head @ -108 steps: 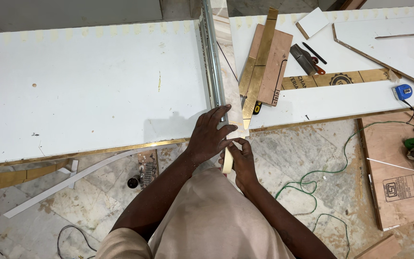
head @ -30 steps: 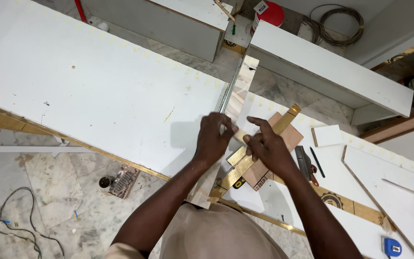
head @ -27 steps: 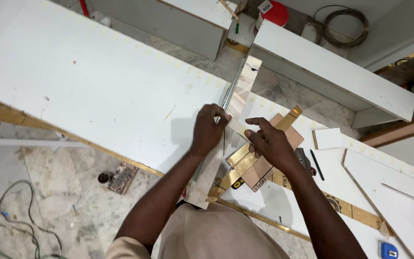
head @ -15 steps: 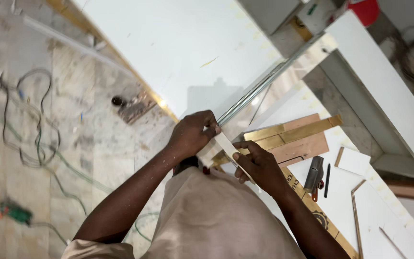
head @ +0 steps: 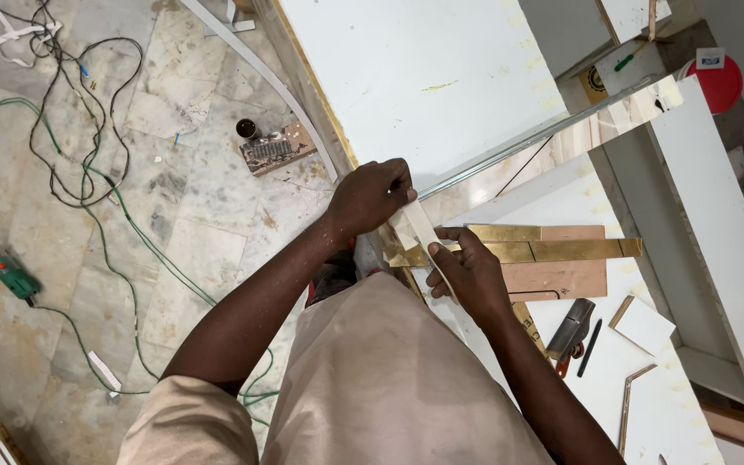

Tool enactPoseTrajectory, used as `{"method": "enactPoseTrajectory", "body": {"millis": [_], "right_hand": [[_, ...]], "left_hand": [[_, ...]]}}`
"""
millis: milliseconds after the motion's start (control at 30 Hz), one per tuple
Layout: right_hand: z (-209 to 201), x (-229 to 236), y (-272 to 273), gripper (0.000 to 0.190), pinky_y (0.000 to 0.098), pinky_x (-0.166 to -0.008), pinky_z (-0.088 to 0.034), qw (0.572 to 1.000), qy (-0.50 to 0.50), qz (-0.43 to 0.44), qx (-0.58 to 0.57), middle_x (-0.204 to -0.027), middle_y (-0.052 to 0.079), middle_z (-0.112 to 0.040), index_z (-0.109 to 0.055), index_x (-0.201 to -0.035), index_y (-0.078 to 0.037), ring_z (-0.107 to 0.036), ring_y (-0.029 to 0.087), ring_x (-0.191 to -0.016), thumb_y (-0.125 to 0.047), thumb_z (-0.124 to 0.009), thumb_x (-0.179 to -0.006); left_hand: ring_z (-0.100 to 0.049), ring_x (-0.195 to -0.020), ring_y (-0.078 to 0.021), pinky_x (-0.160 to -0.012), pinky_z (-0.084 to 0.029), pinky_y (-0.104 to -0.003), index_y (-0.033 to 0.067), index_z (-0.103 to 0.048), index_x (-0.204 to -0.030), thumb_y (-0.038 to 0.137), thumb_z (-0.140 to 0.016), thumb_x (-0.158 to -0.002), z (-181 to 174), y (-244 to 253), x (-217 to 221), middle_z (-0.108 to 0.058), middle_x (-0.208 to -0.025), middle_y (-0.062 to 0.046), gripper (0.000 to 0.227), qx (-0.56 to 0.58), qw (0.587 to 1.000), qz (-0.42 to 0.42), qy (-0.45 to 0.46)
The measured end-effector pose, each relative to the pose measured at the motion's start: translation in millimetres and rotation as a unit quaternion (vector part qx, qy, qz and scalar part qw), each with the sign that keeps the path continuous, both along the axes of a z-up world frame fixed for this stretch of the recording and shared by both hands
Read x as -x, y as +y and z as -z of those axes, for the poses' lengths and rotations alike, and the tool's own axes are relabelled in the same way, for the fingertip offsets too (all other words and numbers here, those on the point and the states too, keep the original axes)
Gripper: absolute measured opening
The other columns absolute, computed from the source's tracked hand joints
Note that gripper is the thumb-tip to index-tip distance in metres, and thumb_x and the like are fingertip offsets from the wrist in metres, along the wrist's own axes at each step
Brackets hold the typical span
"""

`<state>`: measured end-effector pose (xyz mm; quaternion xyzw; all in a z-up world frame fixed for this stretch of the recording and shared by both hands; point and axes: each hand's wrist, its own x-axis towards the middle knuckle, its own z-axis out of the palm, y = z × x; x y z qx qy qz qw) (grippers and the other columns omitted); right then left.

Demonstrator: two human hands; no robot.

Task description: The person applies masking tape along the edge of a white cabinet door. They hold the tape roll in one hand and smooth the tape onto the surface with the other, working along the length of the door.

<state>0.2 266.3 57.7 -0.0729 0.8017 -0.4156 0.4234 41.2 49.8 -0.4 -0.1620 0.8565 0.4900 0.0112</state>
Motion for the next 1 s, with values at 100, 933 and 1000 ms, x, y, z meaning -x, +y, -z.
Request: {"method": "enactPoseTrajectory", "body": {"millis": [100,933,1000], "right_hand": [[3,-3,0,0.050,0.0312,-0.052,-0.055,1.000,0.005,-0.001,0.013,-0.067,0.013,-0.069,-0.058,-0.132,0.000,-0.067,0.016,-0.054,-0.035,-0.064,-0.096],[18,-10,9,0.050,0.0316,-0.051,-0.056,0.998,0.015,0.008,0.061,-0.067,0.012,-0.069,-0.057,-0.135,-0.001,-0.066,0.014,-0.057,-0.035,-0.061,-0.098],[19,-10,9,0.050,0.0317,-0.051,-0.056,0.998,0.014,0.011,0.061,-0.067,0.012,-0.068,-0.057,-0.135,-0.001,-0.066,0.014,-0.057,-0.035,-0.061,-0.098]], "left_hand": [[-0.067,-0.072,-0.0179,-0.067,-0.051,-0.038,0.0107,-0.064,-0.088,0.027,-0.073,-0.093,3,-4,-1,-0.069,-0.076,-0.003,0.020,-0.033,0.999,-0.005,0.000],[-0.067,-0.074,-0.0140,-0.069,-0.052,-0.036,0.0092,-0.061,-0.091,0.027,-0.067,-0.097,11,-13,8,-0.069,-0.078,-0.004,0.020,-0.080,0.996,0.009,-0.026],[-0.067,-0.073,-0.0147,-0.068,-0.052,-0.036,0.0088,-0.060,-0.091,0.028,-0.067,-0.098,10,-14,8,-0.068,-0.077,-0.004,0.021,-0.075,0.997,0.012,-0.030]]}}
